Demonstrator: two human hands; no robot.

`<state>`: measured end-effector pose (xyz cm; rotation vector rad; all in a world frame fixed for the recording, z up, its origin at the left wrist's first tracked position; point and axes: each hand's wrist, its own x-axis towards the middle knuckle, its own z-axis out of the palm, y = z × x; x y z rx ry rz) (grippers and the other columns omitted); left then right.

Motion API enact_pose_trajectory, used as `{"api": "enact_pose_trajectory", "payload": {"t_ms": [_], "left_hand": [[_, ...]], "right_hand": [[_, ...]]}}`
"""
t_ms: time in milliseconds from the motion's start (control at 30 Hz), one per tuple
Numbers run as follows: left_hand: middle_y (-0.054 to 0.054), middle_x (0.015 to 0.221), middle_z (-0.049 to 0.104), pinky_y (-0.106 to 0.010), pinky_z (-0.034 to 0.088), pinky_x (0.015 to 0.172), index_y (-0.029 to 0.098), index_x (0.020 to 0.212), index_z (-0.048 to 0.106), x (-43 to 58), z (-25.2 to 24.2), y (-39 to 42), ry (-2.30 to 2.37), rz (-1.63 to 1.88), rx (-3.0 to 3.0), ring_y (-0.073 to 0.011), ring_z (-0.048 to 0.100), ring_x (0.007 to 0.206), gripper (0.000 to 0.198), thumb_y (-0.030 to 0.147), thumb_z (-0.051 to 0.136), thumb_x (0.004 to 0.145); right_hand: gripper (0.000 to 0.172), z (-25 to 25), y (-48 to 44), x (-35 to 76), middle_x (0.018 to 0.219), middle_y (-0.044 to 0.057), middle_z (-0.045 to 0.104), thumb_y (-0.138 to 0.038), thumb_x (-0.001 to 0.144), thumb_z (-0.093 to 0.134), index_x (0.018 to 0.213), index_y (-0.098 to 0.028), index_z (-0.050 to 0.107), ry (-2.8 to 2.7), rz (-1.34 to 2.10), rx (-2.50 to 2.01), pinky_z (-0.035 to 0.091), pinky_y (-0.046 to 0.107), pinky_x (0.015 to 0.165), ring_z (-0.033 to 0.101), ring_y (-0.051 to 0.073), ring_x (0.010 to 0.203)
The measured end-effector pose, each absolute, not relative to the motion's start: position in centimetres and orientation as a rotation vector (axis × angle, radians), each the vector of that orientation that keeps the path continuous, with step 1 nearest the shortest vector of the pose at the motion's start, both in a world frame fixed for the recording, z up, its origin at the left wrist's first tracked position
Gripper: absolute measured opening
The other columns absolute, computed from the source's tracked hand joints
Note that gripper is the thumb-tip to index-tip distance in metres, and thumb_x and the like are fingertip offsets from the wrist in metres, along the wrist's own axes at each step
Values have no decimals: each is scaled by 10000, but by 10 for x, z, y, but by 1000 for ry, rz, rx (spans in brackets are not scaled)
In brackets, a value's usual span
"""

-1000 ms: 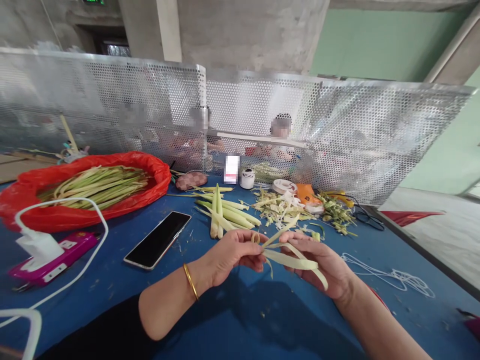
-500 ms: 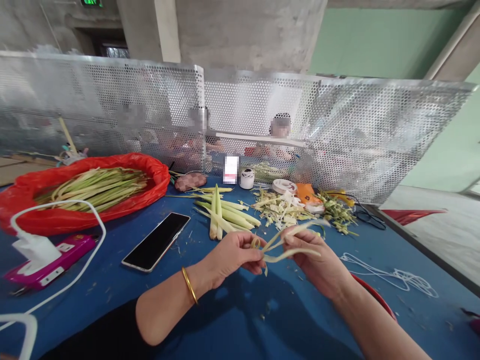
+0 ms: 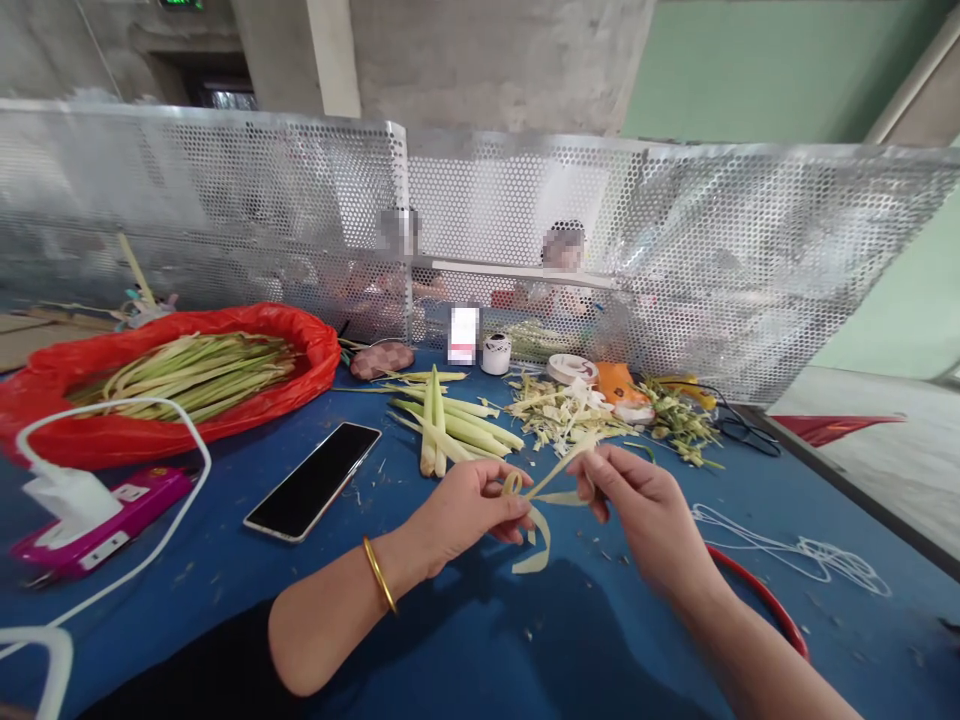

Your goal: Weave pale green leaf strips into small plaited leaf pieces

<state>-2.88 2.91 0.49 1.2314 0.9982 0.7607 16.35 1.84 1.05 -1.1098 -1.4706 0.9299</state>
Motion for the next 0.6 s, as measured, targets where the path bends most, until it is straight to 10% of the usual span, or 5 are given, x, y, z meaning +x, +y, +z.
{"api": "enact_pose_trajectory", "payload": {"t_ms": [600], "left_hand": [[59, 581, 595, -259, 485, 575, 175, 1231, 558, -22, -4, 23, 1180, 814, 1583, -171, 648, 565, 517, 262, 652, 730]], "right_hand": [[297, -1, 5, 145, 638, -14, 449, -177, 786, 485, 512, -191, 370, -2048, 434, -1385, 278, 240, 488, 432, 99, 537]]}}
